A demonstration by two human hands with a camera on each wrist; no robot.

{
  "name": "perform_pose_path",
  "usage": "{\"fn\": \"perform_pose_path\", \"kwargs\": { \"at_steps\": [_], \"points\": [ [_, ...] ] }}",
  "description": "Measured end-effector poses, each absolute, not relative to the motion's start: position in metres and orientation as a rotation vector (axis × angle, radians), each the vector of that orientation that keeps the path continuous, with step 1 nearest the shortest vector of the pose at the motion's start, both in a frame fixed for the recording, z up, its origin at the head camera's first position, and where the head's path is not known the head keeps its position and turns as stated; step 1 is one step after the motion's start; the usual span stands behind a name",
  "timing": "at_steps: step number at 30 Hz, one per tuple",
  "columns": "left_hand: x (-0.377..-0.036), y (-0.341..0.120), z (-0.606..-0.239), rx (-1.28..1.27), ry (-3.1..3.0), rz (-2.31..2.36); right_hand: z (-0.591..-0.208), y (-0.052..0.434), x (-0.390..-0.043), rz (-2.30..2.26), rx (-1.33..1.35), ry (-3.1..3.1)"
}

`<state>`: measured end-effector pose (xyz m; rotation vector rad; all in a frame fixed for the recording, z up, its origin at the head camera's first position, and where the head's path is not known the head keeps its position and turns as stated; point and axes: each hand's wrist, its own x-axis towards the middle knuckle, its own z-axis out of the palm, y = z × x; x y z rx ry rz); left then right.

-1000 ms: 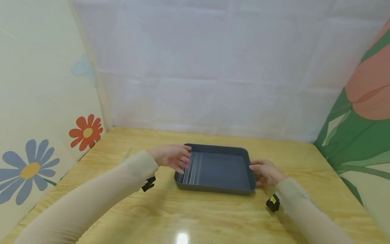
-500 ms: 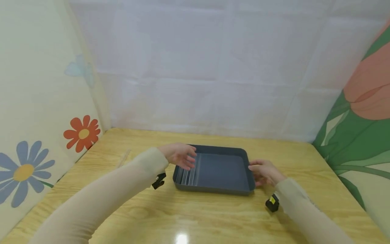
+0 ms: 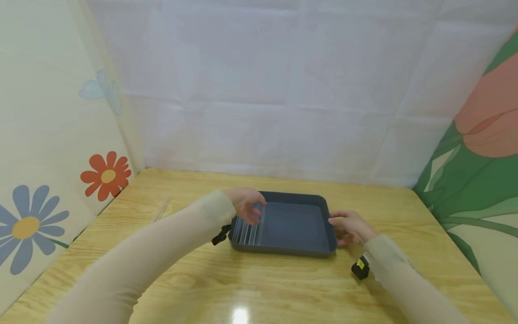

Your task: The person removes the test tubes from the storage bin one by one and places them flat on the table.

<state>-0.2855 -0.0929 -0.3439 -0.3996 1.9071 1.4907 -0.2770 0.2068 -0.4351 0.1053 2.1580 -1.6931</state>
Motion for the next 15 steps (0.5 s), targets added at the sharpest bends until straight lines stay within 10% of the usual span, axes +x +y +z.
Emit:
{"fn": "perform_pose_path", "kwargs": {
  "at_steps": [15],
  "points": [
    [-0.295,-0.075,-0.358,-0.552,2.019,1.517,-0.438,0.204,-0.277,-1.715,0.134,2.163]
  ]
}}
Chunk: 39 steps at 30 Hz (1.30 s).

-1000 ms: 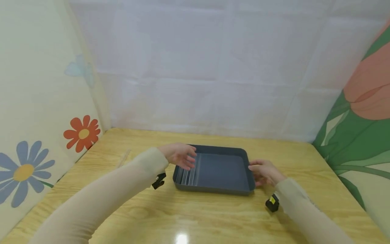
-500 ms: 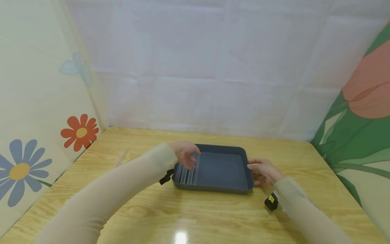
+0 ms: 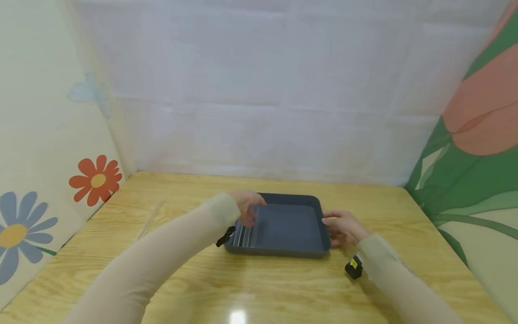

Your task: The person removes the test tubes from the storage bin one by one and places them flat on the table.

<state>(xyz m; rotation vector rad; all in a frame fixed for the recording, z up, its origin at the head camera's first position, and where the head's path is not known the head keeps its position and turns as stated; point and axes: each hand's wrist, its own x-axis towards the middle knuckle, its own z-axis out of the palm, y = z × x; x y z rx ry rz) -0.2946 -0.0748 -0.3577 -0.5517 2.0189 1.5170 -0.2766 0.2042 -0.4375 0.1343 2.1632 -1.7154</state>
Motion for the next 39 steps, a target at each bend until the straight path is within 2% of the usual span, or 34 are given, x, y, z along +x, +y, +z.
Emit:
{"fn": "perform_pose_path", "kwargs": {
  "at_steps": [16,24,31,33,36,39],
  "points": [
    [-0.303,-0.067,-0.367,-0.508,2.110,1.365,-0.439,0.204,-0.279,-1.726,0.144,2.169],
    [-0.324,-0.054,-0.396,-0.463,2.254,1.049,-0.438,0.205,-0.278,-1.708,0.128,2.186],
    [-0.417,-0.060,-0.520,-0.451,2.343,0.799,-0.439,0.202,-0.279,-1.721,0.135,2.179],
    [-0.426,-0.060,-0.536,-0.416,2.371,0.752,-0.440,0.202,-0.279,-1.719,0.140,2.180],
    [-0.422,-0.054,-0.534,-0.376,2.389,0.723,-0.440,0.203,-0.280,-1.712,0.150,2.185],
    [-0.396,-0.046,-0.503,-0.369,2.390,0.790,-0.440,0.204,-0.280,-1.701,0.168,2.197]
  ]
}}
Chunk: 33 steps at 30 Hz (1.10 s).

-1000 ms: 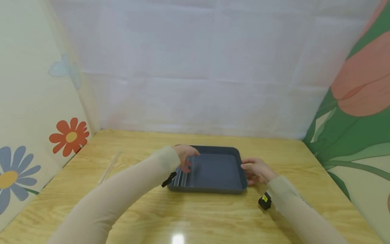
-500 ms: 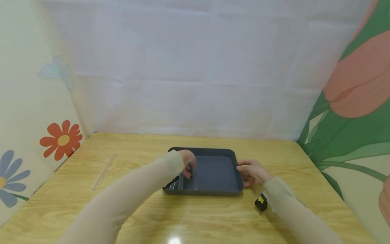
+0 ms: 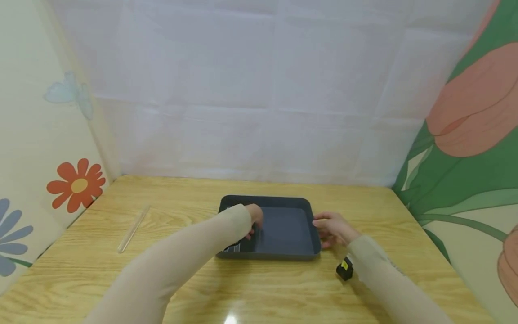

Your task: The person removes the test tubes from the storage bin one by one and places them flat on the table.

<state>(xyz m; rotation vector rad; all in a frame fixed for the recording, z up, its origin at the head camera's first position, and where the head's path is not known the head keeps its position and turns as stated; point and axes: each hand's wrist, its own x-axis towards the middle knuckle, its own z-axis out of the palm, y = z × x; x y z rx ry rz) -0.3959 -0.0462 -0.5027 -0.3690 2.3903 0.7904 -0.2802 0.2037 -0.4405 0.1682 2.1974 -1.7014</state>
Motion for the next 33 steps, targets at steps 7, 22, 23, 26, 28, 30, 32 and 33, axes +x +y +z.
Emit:
{"fn": "perform_pose_path", "kwargs": {
  "at_steps": [7,22,23,26,28,30,32,33],
  "points": [
    [-0.323,-0.035,-0.420,-0.267,2.480,0.772,-0.440,0.204,-0.281,-1.696,0.168,2.199],
    [-0.332,-0.041,-0.422,-0.185,2.386,0.659,-0.441,0.203,-0.281,-1.686,0.167,2.207],
    [-0.332,-0.043,-0.420,-0.183,2.363,0.693,-0.442,0.203,-0.281,-1.688,0.167,2.206],
    [-0.329,-0.047,-0.416,-0.202,2.305,0.847,-0.442,0.203,-0.281,-1.690,0.168,2.206],
    [-0.330,-0.050,-0.413,-0.219,2.271,0.965,-0.442,0.203,-0.281,-1.686,0.168,2.211],
    [-0.330,-0.053,-0.409,-0.231,2.239,1.084,-0.443,0.203,-0.282,-1.679,0.164,2.214],
    [-0.331,-0.056,-0.404,-0.228,2.201,1.189,-0.442,0.204,-0.282,-1.679,0.169,2.214],
    [-0.331,-0.057,-0.402,-0.219,2.179,1.232,-0.443,0.204,-0.282,-1.677,0.169,2.214]
  ]
}}
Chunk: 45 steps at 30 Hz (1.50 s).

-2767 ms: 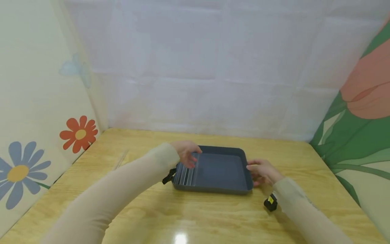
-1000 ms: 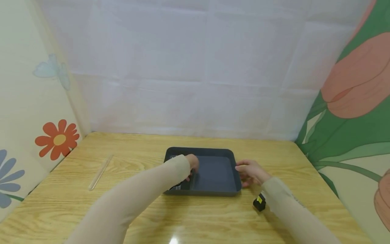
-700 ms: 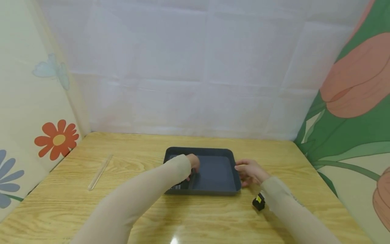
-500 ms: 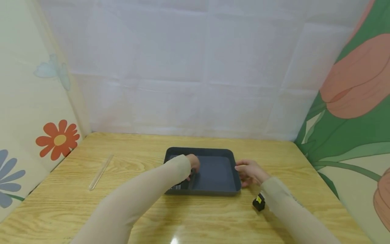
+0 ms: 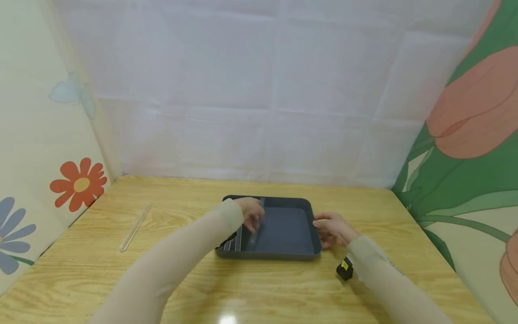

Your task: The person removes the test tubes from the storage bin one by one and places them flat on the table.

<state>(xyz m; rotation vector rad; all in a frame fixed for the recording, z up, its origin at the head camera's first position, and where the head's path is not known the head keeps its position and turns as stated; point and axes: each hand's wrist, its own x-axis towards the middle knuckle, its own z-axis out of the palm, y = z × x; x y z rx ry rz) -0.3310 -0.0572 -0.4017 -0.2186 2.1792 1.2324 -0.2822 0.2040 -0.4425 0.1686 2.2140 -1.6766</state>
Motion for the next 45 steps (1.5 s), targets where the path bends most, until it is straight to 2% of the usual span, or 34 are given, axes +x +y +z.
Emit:
{"fn": "perform_pose_path", "kwargs": {
  "at_steps": [10,45],
  "points": [
    [-0.319,-0.073,-0.379,-0.105,1.970,1.485,-0.441,0.204,-0.281,-1.681,0.173,2.222],
    [-0.297,-0.110,-0.364,-0.032,1.860,1.669,-0.441,0.204,-0.280,-1.693,0.161,2.187]
  ]
}}
